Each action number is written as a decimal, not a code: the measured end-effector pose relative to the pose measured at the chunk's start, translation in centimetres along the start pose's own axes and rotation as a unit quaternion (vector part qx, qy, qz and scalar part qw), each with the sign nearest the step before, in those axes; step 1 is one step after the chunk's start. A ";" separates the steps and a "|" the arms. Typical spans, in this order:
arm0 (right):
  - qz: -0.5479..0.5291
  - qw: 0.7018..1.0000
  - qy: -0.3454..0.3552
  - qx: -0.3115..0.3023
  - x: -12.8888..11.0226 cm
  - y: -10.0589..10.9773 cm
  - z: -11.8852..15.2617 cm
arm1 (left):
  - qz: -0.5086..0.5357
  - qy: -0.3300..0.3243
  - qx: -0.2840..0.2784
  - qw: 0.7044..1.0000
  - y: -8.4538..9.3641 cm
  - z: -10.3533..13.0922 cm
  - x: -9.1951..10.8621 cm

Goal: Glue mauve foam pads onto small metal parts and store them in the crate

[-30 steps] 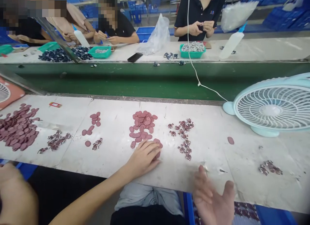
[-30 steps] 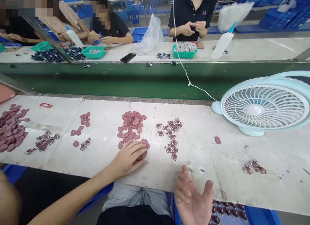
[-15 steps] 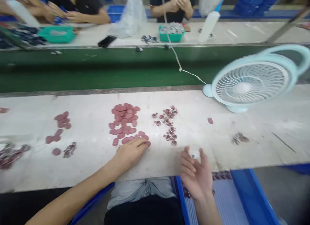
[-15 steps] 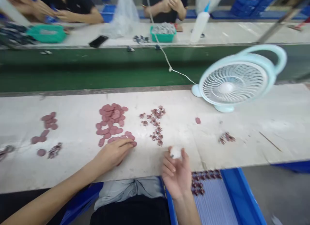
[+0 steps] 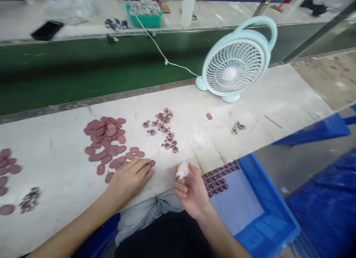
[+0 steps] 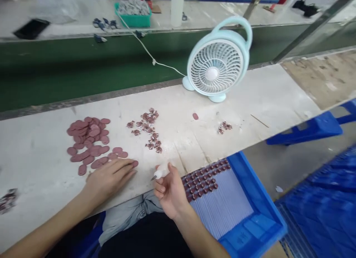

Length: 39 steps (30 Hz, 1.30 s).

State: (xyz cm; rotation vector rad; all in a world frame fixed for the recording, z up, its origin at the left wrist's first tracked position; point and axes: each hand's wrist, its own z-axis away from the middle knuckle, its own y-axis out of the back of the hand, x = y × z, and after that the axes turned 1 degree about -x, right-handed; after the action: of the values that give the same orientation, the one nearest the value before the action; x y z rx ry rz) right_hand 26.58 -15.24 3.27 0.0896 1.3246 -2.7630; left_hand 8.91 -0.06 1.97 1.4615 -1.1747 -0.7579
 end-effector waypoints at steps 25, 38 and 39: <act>0.166 0.969 0.182 0.013 2.7 -0.6 -3.8 | 0.459 0.237 0.140 0.845 -0.4 3.0 7.0; 0.108 0.978 0.179 0.012 1.0 -1.0 -3.1 | 0.201 0.048 -0.015 0.978 -2.1 3.7 7.4; 0.108 0.977 0.181 0.015 0.7 -0.9 -2.9 | 0.208 0.047 -0.020 0.977 -2.0 3.9 7.2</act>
State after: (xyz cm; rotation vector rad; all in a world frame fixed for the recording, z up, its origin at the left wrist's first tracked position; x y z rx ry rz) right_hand 25.85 -12.44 2.09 0.7238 1.2522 -2.6617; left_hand 8.14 -8.29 0.06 1.1503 -1.3263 -0.4163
